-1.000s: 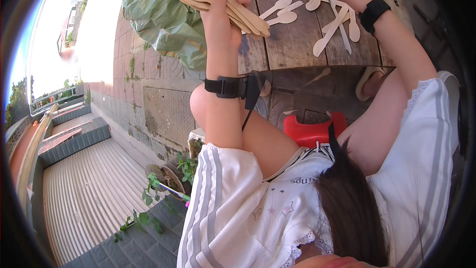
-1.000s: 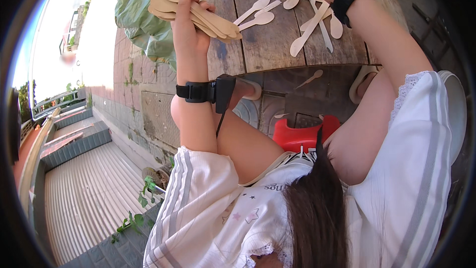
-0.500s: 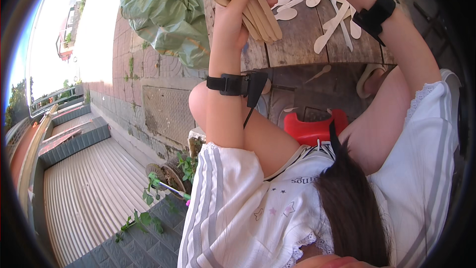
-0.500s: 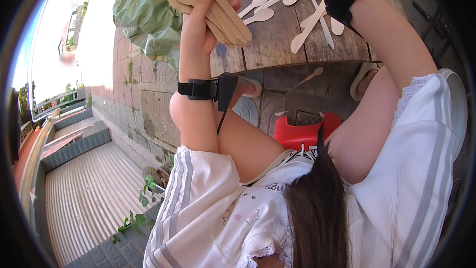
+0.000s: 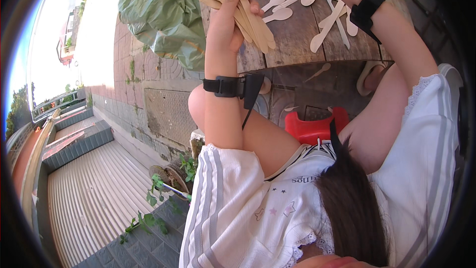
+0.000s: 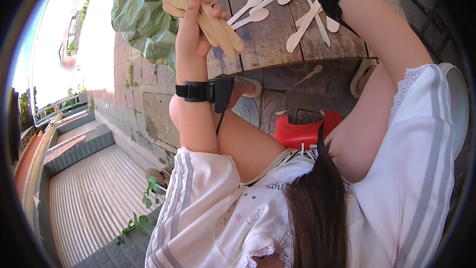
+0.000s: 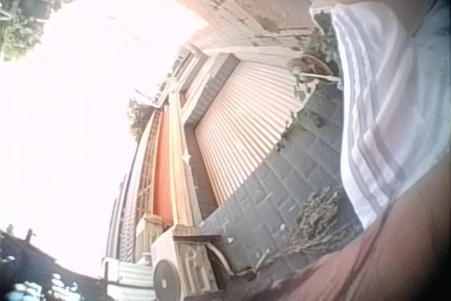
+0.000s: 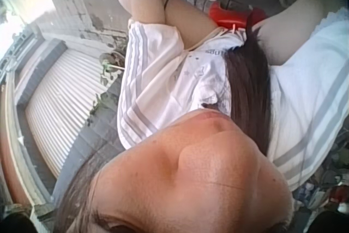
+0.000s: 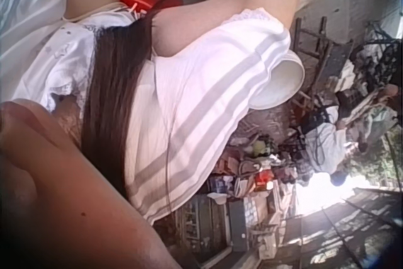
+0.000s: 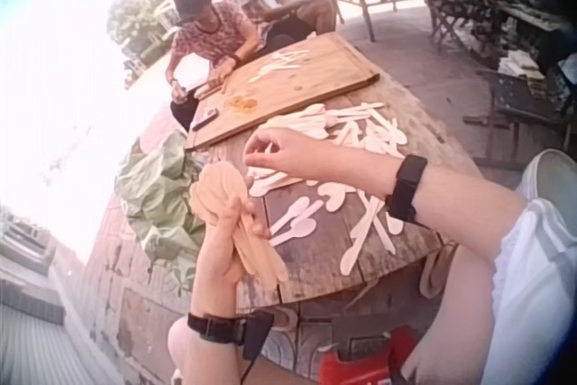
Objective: The person is sorting and stacking flat wooden sticks/spoons on a table.
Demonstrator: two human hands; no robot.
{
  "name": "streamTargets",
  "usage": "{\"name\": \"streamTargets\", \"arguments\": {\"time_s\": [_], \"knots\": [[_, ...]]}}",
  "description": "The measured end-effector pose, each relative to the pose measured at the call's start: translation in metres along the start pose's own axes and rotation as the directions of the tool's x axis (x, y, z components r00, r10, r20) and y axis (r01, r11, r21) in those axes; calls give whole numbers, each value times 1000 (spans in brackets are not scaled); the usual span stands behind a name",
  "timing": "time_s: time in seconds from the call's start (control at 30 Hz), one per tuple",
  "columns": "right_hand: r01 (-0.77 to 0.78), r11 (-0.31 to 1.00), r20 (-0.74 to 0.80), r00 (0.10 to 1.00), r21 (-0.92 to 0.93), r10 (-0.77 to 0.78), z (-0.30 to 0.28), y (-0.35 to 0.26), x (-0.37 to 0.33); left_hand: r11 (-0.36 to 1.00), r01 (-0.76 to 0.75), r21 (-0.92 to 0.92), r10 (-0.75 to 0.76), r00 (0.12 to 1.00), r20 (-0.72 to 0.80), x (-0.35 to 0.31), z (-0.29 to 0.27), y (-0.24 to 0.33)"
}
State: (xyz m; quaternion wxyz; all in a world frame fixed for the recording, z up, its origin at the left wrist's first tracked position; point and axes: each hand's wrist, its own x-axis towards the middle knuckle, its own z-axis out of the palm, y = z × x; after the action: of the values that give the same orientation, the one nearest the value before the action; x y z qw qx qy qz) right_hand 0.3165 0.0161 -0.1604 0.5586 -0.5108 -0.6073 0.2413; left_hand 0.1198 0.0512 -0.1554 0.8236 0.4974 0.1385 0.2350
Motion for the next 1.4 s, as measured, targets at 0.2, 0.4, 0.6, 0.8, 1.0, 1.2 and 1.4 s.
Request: {"name": "streamTargets", "arguments": {"time_s": [0.2, 0.4, 0.6, 0.8, 1.0, 1.2, 1.4], "knots": [[246, 558, 403, 898, -793, 176, 8, 21, -33, 990, -83, -116, 74, 994, -82, -7, -24, 12], [53, 564, 293, 892, -824, 344, 17, 25, -32, 975, -53, 214, 96, 976, -196, -6, -22, 20], [-102, 835, 206, 946, -541, 249, 9, 46, -23, 959, 200, 203, -150, 960, -235, -17, -36, 49], [-244, 960, 416, 894, 134, 169, -4, -7, 4, 950, 145, 277, -45, 940, -338, -16, -38, 49], [-179, 958, 348, 933, 225, 93, 11, -34, 6, 982, 144, 124, -132, 987, -96, -17, -28, 28], [39, 997, 370, 929, -60, -14, 4, -28, 9, 975, 210, 75, -206, 977, -54, -11, -22, 21], [-69, 994, -110, 991, 81, 78, -5, 9, 11, 990, 111, 83, -106, 993, -56, 6, -12, 11]]}}
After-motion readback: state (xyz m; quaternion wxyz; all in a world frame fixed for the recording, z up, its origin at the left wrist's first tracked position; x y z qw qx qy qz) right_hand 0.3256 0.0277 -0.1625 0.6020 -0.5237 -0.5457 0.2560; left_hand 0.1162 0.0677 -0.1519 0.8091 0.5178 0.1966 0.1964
